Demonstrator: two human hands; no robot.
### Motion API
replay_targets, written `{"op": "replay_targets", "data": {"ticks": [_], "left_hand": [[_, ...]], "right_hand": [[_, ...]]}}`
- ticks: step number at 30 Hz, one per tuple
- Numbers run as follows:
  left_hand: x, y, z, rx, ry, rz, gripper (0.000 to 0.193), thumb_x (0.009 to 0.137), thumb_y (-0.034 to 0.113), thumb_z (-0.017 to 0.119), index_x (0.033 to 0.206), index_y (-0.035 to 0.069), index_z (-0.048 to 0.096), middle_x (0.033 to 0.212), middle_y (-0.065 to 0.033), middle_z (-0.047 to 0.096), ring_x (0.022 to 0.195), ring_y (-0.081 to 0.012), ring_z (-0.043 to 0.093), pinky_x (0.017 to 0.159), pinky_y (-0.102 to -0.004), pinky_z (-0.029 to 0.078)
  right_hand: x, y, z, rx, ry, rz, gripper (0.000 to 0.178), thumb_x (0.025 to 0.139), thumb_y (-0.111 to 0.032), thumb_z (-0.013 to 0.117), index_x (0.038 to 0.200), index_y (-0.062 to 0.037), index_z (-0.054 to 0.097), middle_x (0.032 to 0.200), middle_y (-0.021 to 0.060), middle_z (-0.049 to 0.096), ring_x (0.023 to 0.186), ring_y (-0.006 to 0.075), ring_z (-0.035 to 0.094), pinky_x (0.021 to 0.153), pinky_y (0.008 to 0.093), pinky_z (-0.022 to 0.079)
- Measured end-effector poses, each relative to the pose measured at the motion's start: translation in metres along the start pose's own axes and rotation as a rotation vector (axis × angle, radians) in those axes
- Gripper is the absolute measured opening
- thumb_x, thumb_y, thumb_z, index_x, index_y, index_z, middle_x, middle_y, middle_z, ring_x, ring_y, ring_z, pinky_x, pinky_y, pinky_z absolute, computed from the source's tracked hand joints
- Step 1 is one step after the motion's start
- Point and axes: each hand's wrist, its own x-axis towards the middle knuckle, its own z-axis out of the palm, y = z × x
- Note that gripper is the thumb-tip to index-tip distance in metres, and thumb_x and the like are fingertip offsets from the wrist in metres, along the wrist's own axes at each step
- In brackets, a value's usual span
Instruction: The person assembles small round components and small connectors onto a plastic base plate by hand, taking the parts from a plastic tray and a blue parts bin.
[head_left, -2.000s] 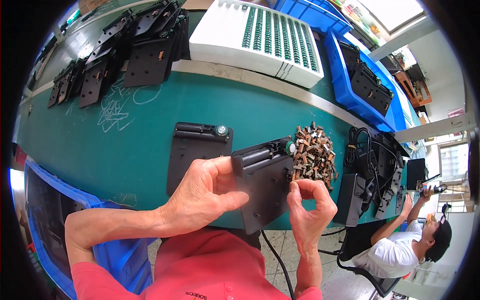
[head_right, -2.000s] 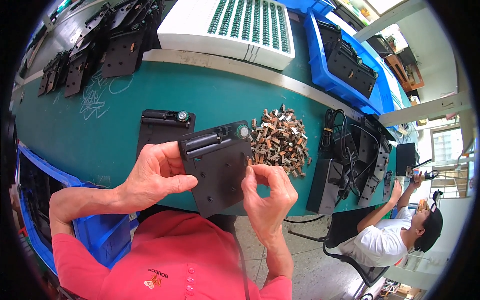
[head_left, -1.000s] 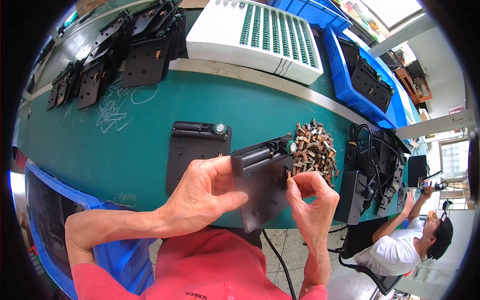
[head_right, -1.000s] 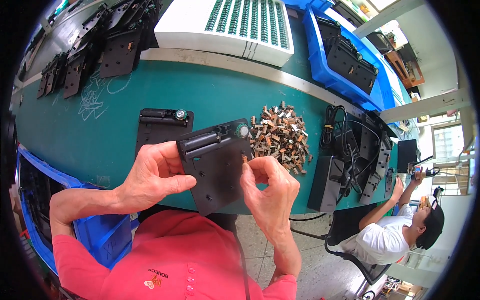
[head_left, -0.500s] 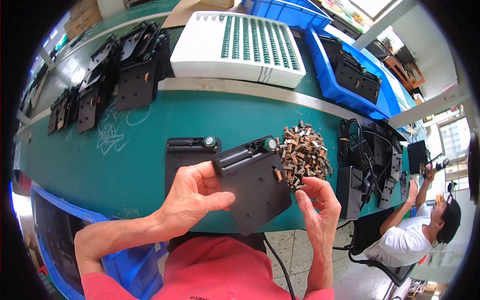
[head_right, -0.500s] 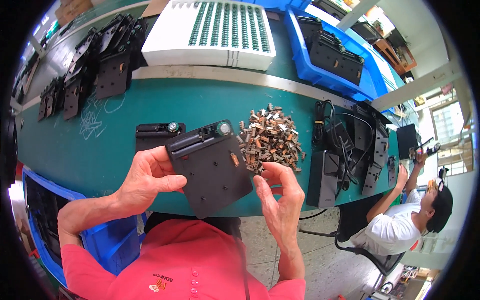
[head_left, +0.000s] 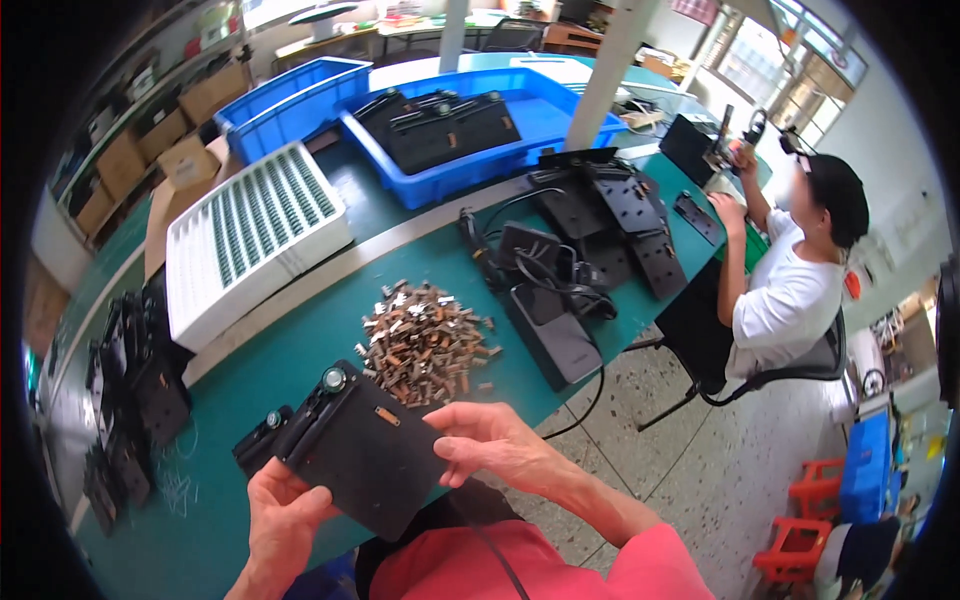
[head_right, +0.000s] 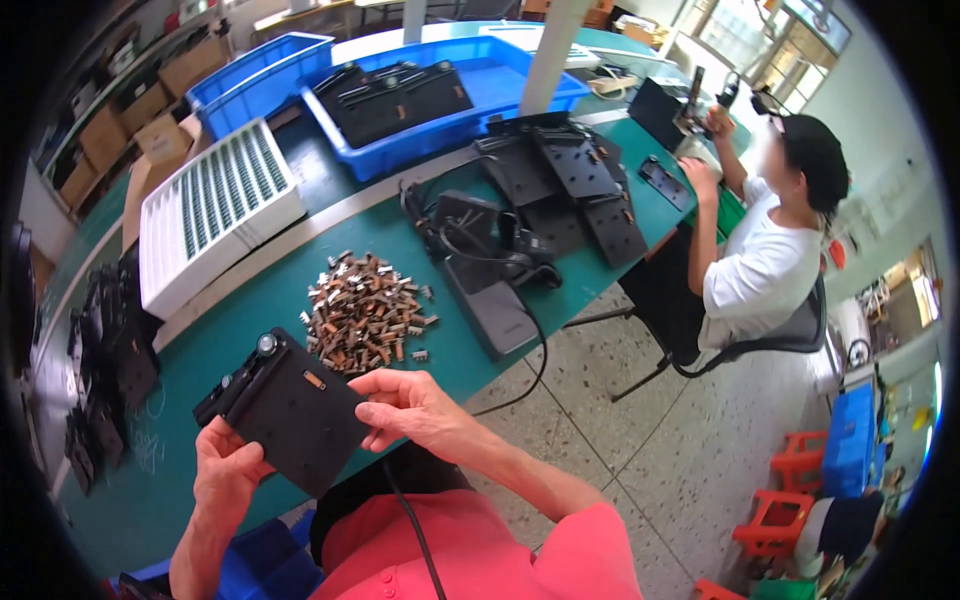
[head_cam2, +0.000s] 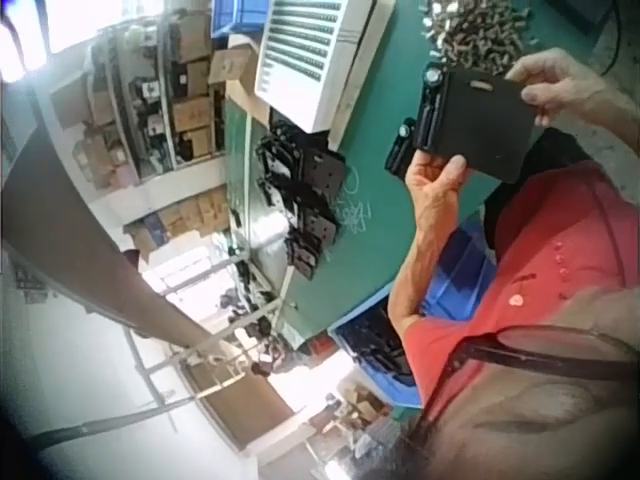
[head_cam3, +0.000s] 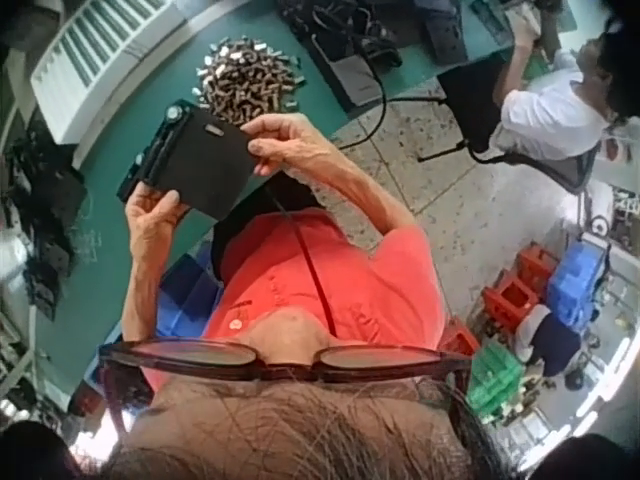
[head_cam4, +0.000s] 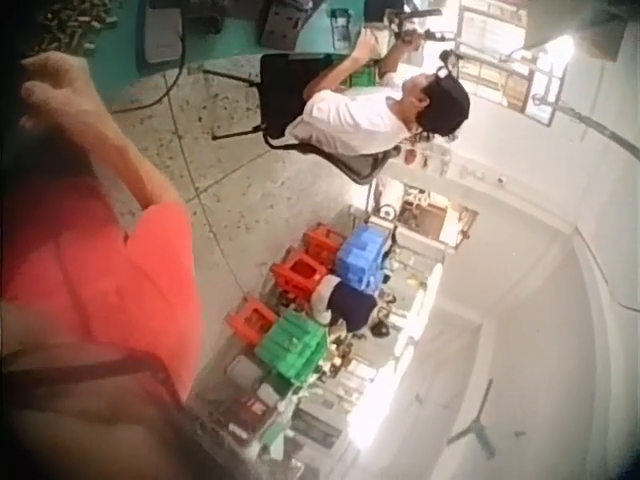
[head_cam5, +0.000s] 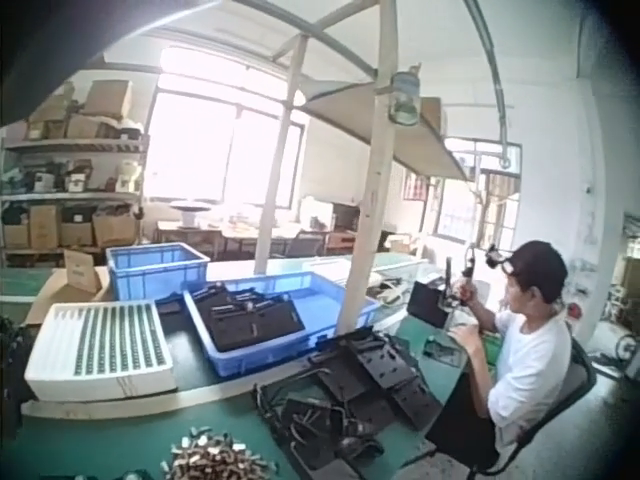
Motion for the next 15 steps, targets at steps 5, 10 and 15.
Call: {"op": "replay_targets", "data": {"ticks": [5, 10, 15], "left_hand": [[0.002, -0.001, -0.007, -0.089, -0.101, -0.008, 0.047, 0.082, -0.007, 0.049, 0.129, -0.004, 0.047, 0.109, -0.0222, 0.064, 0.089, -0.0321, 0.069, 0.072, -0.0384, 0.061], [-0.003, 0.003, -0.007, 0.007, -0.108, -0.008, 0.043, 0.079, -0.007, 0.054, 0.122, -0.006, 0.052, 0.093, -0.0216, 0.067, 0.078, -0.0278, 0.069, 0.069, -0.0353, 0.06], [0.001, 0.005, -0.003, 0.129, -0.072, -0.047, 0.042, 0.077, -0.008, 0.057, 0.119, -0.005, 0.056, 0.09, -0.0195, 0.068, 0.076, -0.0255, 0.069, 0.068, -0.0335, 0.06]], "right_hand": [[-0.023, -0.016, -0.008, 0.005, 0.04, -0.056, 0.033, 0.094, -0.015, 0.059, 0.121, 0.0019, 0.054, 0.093, 0.0053, 0.066, 0.072, 0.0101, 0.064, 0.065, 0.0226, 0.054], [-0.06, -0.046, -0.017, -0.062, 0.168, -0.09, 0.031, 0.094, -0.014, 0.058, 0.12, 0.0016, 0.056, 0.09, 0.0039, 0.066, 0.068, 0.0085, 0.063, 0.062, 0.0211, 0.053], [-0.093, -0.079, -0.036, -0.2, 0.369, -0.238, 0.03, 0.091, -0.013, 0.057, 0.115, 0.0035, 0.061, 0.088, 0.0063, 0.069, 0.066, 0.0099, 0.063, 0.059, 0.0215, 0.05]]}}
